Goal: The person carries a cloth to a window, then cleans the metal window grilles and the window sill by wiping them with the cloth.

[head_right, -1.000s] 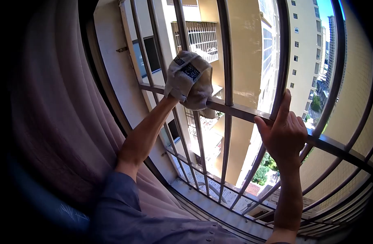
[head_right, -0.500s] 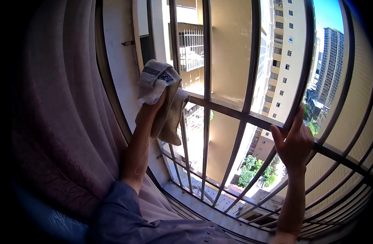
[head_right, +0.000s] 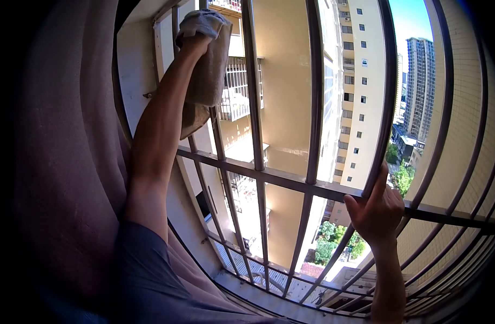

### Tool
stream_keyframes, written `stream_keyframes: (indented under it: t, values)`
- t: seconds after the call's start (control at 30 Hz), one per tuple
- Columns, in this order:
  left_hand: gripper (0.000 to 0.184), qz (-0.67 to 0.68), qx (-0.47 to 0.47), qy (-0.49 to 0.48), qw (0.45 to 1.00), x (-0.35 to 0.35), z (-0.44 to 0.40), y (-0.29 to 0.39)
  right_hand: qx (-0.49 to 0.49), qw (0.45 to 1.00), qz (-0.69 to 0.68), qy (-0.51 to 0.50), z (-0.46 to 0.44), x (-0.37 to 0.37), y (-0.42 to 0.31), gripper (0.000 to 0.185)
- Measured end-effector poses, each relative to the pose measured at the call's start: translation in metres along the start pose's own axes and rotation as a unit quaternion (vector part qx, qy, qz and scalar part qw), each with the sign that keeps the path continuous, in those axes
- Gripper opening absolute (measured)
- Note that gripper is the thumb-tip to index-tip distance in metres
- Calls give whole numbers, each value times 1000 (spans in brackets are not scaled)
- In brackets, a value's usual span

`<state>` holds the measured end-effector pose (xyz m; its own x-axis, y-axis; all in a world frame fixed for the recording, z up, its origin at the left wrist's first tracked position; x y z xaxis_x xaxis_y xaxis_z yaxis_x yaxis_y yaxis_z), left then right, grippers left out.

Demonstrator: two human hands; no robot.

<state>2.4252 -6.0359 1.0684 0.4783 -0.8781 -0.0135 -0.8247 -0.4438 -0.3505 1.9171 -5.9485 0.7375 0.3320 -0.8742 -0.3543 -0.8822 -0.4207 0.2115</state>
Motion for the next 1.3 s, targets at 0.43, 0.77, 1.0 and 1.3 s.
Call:
stream_keyframes:
  t: [0.43, 0.77, 1.0, 1.3]
  values:
    - [33, 386, -7, 63, 920, -69, 123, 59, -7, 1000, 8, 18, 3, 3, 0, 90]
    - [33, 670, -250, 29, 698, -101, 281, 114, -7, 999, 12, 42, 1, 5, 3, 89]
    - [37, 754, -296, 224, 542, -146, 319, 8, -8, 999, 23, 33, 4, 5, 3, 90]
    - [24, -83, -73, -208, 972, -99, 327, 29, -2, 999, 28, 35, 4, 2, 0, 88]
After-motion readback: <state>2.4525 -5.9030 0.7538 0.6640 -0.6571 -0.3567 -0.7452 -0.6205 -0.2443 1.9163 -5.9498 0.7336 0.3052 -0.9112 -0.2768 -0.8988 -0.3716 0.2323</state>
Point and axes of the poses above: each hand's wrist, its own z-axis away from the middle knuckle, its own x-axis out of the palm, y = z × x, the point moved 3 cm from there along -z, towards the middle knuckle, and after that the axes turned 10 degrees about z, right-handed, at the moved point
